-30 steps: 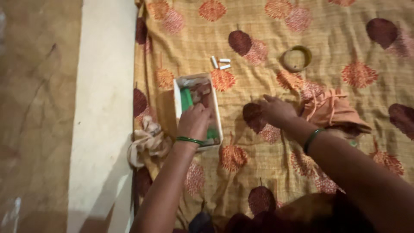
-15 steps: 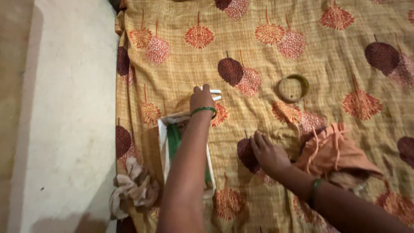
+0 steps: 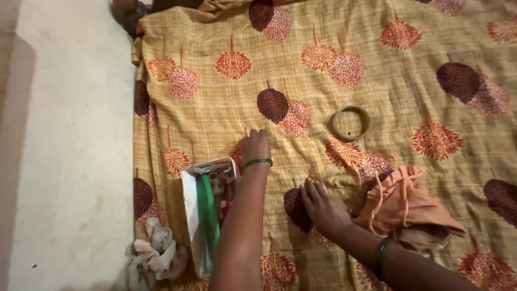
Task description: The person organizes personal items on a bed, picking up a comb, pens, and small containers, then placing them into a white plastic box. They also handle a cloth and a roll of tape, moving items between the bed and a nearby shelf.
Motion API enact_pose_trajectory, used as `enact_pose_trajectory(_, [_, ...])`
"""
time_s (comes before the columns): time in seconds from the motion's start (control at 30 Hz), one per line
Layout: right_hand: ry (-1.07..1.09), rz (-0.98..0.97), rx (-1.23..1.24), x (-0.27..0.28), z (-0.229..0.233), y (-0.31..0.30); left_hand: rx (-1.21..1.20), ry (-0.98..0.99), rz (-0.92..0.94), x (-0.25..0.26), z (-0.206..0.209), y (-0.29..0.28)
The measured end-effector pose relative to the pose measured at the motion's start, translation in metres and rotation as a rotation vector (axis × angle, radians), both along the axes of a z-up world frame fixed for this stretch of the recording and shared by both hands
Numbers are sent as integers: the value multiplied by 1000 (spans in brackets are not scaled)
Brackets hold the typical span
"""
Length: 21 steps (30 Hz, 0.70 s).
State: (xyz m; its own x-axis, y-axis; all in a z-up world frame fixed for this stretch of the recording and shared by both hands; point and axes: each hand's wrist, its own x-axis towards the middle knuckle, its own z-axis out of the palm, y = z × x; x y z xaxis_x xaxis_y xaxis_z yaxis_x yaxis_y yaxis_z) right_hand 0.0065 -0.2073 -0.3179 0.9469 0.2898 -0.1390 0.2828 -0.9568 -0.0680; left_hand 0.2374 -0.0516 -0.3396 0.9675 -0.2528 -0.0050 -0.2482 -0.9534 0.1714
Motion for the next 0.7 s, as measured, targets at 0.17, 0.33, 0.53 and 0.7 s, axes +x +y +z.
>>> enact_pose_trajectory(0.17, [124, -13, 29, 6, 23, -6, -1223, 434, 272, -32, 23, -2])
enact_pose_trajectory(0.33, [329, -408, 862, 30, 80, -22, -1711, 907, 359, -114, 93, 12])
enact_pose_trajectory(0.53, [622, -401, 1963, 35, 172, 4, -1510, 841, 243, -161, 211, 28])
enact_pose_trajectory(0.7, [652, -199, 2029, 14, 249, 29, -1464, 646, 184, -189, 287, 51])
